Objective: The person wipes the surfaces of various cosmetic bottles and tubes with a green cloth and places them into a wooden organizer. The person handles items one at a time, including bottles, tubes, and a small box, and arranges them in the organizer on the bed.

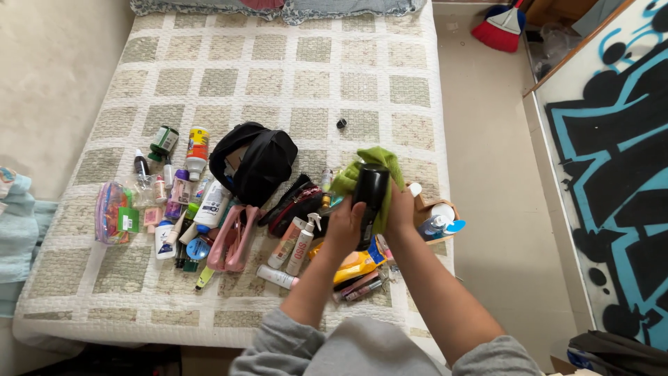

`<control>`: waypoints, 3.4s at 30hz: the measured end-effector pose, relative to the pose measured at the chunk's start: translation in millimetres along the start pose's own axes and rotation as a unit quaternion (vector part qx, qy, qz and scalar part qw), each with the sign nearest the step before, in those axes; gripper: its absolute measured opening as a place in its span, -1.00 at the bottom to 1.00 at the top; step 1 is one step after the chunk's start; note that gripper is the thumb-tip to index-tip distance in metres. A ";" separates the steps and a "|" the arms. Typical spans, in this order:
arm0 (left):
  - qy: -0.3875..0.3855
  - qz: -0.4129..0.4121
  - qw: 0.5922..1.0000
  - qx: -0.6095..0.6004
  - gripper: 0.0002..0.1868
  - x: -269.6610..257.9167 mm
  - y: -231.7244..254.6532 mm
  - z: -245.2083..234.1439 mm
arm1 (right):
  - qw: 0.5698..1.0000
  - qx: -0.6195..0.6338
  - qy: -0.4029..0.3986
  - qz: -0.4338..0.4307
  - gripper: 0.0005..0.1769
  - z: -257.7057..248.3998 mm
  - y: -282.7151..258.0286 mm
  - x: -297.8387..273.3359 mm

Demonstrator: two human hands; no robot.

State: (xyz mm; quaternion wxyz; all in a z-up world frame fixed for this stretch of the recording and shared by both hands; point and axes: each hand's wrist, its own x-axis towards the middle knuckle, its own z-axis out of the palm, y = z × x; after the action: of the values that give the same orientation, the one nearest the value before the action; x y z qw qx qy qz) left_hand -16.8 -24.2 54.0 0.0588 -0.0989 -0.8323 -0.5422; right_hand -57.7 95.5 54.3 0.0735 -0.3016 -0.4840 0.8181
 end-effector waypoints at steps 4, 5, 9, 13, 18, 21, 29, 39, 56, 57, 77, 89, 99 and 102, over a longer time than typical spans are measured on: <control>-0.023 0.062 0.998 0.014 -0.49 -7.4 -44.7 3.7 | 0.987 -0.045 -0.149 0.028 -0.59 7.7 -67.0 -57.8; 0.006 0.100 0.994 0.041 -0.48 -7.8 -54.9 4.2 | 0.987 0.069 -0.128 0.073 -0.49 21.2 -84.3 -63.2; 0.128 0.281 0.916 0.254 -0.42 -1.8 -91.4 25.7 | 0.989 0.036 -0.103 0.104 -0.51 -8.4 -36.1 -7.6; 0.111 0.247 0.913 0.304 -0.45 -12.2 -97.7 23.8 | 0.982 -0.153 -0.115 -0.002 -0.56 28.6 -72.2 -61.3; 0.134 0.221 0.943 0.208 -0.28 -22.5 -53.4 21.4 | 0.988 -0.122 -0.089 0.010 -0.66 23.9 -48.9 -47.1; 0.119 0.270 0.924 0.241 -0.21 -26.9 -90.6 28.8 | 0.993 -0.069 -0.094 0.033 -0.65 1.1 -10.1 -10.4; 0.135 0.277 0.926 0.216 -0.39 -19.0 -97.2 31.0 | 0.989 0.013 -0.135 0.066 -0.40 -24.9 -36.3 3.1; 0.059 0.156 0.963 0.214 -0.44 -41.2 -94.2 34.0 | 0.960 -0.240 -0.142 -0.018 -0.65 5.8 -49.2 -27.2; 0.058 -0.050 0.997 -0.025 -0.53 -9.6 -67.4 18.0 | 0.954 -0.215 -0.200 -0.059 -0.48 1.3 12.7 -56.3; 0.098 -0.026 0.995 0.011 -0.60 -2.3 -89.0 25.1 | 0.947 -0.241 -0.200 -0.073 -0.41 0.6 16.2 -56.8; -0.123 -0.230 0.942 -0.213 -0.41 13.5 -144.8 90.8 | 0.854 -0.500 -0.121 0.079 -0.39 -157.2 82.2 30.1; -0.062 -0.256 0.962 0.074 -0.44 63.7 -184.3 201.6 | 0.698 -0.667 -0.216 0.145 0.14 -172.7 76.7 73.9; 0.038 -0.091 0.973 0.207 -0.34 72.4 -296.0 285.4 | 0.679 -0.688 -0.231 0.110 0.11 -140.5 88.4 142.3; 0.008 -0.105 0.964 0.246 -0.27 69.6 -313.7 285.3 | 0.682 -0.688 -0.228 0.099 0.13 -147.9 108.1 163.4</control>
State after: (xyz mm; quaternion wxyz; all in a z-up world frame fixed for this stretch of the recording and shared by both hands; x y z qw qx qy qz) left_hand -153.5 120.5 -326.8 0.0308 0.0104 -0.9453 -0.3245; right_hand -87.5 217.2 -156.8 -0.3487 -0.1170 -0.8800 0.3006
